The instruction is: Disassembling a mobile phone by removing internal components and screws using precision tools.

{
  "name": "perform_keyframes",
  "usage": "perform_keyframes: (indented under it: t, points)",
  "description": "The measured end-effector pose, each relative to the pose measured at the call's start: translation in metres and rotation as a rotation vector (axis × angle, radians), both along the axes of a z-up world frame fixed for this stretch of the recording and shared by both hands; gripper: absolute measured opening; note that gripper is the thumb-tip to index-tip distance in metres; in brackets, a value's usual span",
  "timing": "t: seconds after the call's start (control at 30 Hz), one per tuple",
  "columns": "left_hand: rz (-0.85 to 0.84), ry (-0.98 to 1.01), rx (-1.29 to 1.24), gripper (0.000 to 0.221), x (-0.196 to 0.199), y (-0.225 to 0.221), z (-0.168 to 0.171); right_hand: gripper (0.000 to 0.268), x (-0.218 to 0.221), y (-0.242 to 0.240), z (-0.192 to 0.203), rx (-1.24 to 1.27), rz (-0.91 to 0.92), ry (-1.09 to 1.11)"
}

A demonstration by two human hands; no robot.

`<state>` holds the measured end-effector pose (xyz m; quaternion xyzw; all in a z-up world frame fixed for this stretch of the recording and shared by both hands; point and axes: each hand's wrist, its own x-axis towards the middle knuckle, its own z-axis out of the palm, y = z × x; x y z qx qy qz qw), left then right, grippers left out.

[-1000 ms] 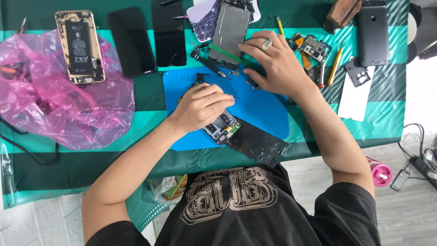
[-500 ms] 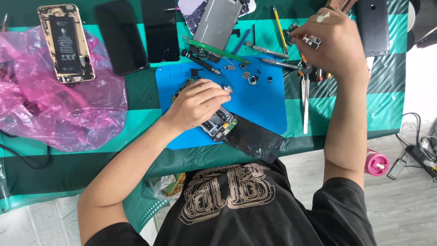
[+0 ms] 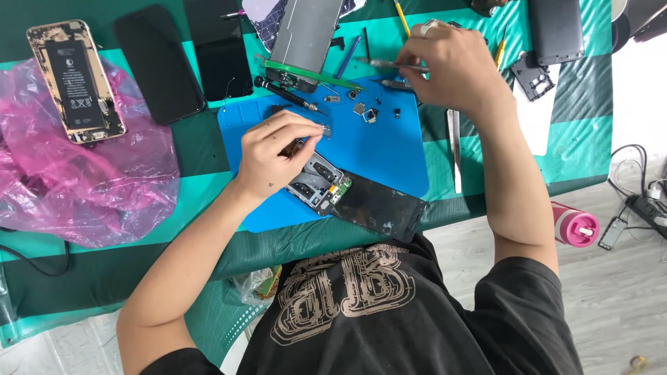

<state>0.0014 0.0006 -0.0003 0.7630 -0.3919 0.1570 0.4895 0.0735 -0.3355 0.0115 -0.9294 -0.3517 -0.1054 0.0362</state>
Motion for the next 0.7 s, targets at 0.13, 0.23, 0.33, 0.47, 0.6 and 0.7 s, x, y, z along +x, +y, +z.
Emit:
perform_keyframes:
  t: [0.13,0.23,0.33,0.47,0.6,0.7]
  points:
    - [0.022,0.027,0.007,0.007,-0.001,0.001,-0.002,0.010,-0.001,-0.007,0.017,0.117,0.048,0.041]
    - [0.036,0.043,0.025,0.007,-0.001,0.001,-0.001,0.006,-0.003,-0.012,0.016,0.157,-0.008,0.101]
    - [0.027,0.037,0.031,0.007,-0.001,0.001,-0.003,0.009,-0.001,-0.015,0.005,0.081,-0.064,0.051]
    - [0.021,0.019,0.046,0.006,0.000,0.001,-0.004,0.017,0.004,-0.014,-0.001,0.036,-0.064,0.037]
    - [0.015,0.017,0.050,0.006,0.000,0.002,-0.006,0.026,0.005,-0.014,-0.008,0.035,-0.067,0.054]
    - [0.009,0.028,0.055,0.007,0.000,0.001,-0.003,0.027,0.006,-0.007,-0.006,0.026,-0.055,-0.092]
